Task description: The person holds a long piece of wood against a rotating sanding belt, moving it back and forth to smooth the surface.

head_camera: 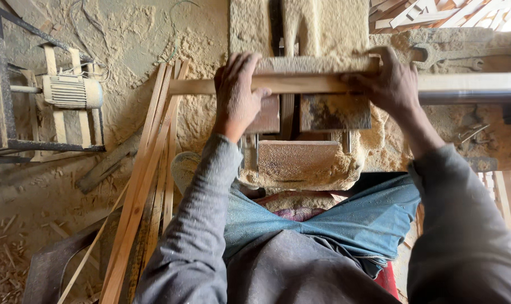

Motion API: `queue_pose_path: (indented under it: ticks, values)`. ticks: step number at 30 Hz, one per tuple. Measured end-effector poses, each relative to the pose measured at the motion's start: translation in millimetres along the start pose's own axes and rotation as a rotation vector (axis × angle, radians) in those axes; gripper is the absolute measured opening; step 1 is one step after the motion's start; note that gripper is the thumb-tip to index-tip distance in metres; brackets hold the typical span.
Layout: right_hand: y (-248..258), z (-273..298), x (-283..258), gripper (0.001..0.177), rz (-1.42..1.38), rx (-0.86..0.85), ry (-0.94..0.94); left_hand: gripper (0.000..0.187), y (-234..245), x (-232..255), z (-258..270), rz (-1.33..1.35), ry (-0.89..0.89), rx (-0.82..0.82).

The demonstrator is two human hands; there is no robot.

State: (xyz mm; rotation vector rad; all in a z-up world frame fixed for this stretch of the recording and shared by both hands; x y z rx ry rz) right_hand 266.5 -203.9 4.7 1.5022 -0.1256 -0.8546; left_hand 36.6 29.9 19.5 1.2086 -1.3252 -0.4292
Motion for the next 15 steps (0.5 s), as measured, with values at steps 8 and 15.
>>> queue_pose_path:
  ticks: [8, 15]
  values:
    - [34, -52, -12, 0.068, -0.152, -0.011, -0.055, 0.089, -15, -40, -67, -0.081, 0.019, -0.129]
    - [62, -40, 28, 0.086, -0.12, -0.112, -0.239, 0.089, -17, -42, -66, -0.07, -0.051, -0.046]
Point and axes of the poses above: each hand's wrist, its own z-axis away from the middle knuckle, its own y-axis out of the back of the hand, x = y × z, the point moved 6 cm from there along -z, towards the middle knuckle, and after that the axes turned 11 degrees about -x, right-handed, at the moved point
